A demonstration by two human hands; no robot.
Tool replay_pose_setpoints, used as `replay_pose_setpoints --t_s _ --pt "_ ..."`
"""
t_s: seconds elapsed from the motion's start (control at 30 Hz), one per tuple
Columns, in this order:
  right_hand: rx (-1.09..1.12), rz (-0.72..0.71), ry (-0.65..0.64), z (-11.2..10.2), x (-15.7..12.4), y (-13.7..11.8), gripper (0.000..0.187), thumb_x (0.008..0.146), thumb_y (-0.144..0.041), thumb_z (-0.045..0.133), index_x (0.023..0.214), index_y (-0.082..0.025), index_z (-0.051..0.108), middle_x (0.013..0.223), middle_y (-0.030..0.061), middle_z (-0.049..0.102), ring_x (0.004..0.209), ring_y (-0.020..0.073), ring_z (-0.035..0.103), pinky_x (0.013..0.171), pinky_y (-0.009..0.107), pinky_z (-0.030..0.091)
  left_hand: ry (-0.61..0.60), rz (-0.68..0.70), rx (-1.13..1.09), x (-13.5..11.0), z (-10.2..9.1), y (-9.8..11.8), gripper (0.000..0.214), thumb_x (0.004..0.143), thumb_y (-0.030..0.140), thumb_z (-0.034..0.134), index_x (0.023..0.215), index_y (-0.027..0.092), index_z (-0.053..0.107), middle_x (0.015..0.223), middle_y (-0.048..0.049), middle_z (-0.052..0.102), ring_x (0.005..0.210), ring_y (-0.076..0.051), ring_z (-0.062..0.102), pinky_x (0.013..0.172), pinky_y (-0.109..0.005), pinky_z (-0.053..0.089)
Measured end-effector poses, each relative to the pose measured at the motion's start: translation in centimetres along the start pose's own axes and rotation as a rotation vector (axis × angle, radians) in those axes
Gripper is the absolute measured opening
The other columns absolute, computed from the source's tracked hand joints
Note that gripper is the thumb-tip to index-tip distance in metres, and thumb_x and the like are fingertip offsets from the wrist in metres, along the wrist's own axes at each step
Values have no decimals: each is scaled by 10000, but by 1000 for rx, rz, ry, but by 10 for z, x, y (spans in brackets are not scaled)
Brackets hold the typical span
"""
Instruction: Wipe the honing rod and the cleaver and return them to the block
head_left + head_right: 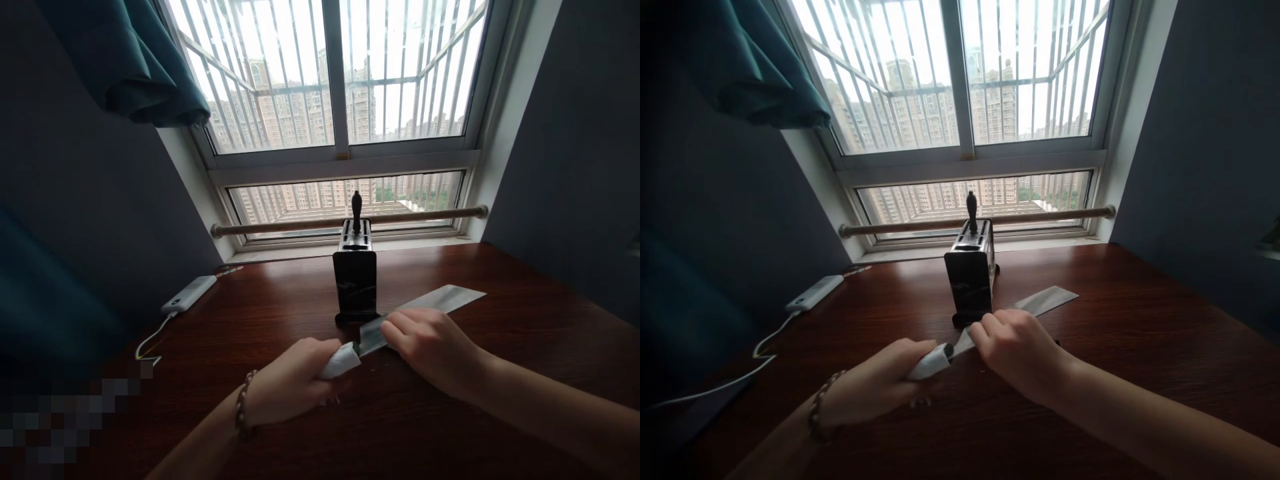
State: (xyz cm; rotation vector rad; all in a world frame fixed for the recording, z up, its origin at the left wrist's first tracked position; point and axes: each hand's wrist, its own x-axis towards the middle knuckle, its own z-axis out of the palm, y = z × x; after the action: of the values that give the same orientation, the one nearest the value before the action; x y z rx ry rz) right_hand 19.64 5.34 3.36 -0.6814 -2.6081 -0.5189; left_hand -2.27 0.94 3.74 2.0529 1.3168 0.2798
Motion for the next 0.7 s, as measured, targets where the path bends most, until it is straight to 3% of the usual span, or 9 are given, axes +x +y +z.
replay_pose_setpoints --t_s 0.13,0.2,0.3,0.37,0.43,0.57,0.7 --pt "-13 -183 211 6 -12 2 190 836 -58 416 688 -144 501 746 65 596 748 176 585 709 308 468 -358 -86 -722 3 18 -15 418 663 522 618 786 151 470 615 40 460 500 -61 407 461 -174 315" --pt "-3 -244 282 11 -18 1 155 836 -74 432 736 -115 544 846 104 621 859 209 591 786 340 479 -460 -81 -1020 4 36 -23 514 644 639 562 698 137 463 561 22 454 447 -57 369 432 -189 293" --pt "30 -298 348 18 -25 0 161 830 -92 432 779 -71 583 931 160 627 944 274 580 815 389 496 -584 -116 -1328 6 64 -30 565 712 694 403 603 143 463 455 14 410 395 -65 314 411 -213 259" --pt "60 -314 383 23 -29 1 193 832 -91 411 785 -54 595 945 183 628 971 296 573 818 402 506 -618 -143 -1401 6 76 -30 610 699 730 364 538 148 451 422 6 401 383 -67 307 403 -217 240" --pt "91 -321 403 29 -32 3 205 831 -89 406 784 -51 602 950 184 630 993 300 566 835 400 508 -519 -186 -1341 7 81 -30 632 650 764 395 522 148 451 424 1 417 378 -68 325 392 -216 221" --pt "135 -349 424 45 -37 9 209 817 -78 406 796 -48 612 985 196 623 1030 308 547 865 408 500 -186 -227 -1017 6 75 -30 598 647 714 483 523 130 442 448 31 365 380 -36 267 389 -214 143" --pt "126 -398 502 50 -41 12 154 784 -67 462 757 -40 611 967 221 625 1029 339 541 835 427 515 -153 -203 -991 6 71 -27 585 647 683 516 490 127 428 434 44 331 376 -24 220 388 -214 110"
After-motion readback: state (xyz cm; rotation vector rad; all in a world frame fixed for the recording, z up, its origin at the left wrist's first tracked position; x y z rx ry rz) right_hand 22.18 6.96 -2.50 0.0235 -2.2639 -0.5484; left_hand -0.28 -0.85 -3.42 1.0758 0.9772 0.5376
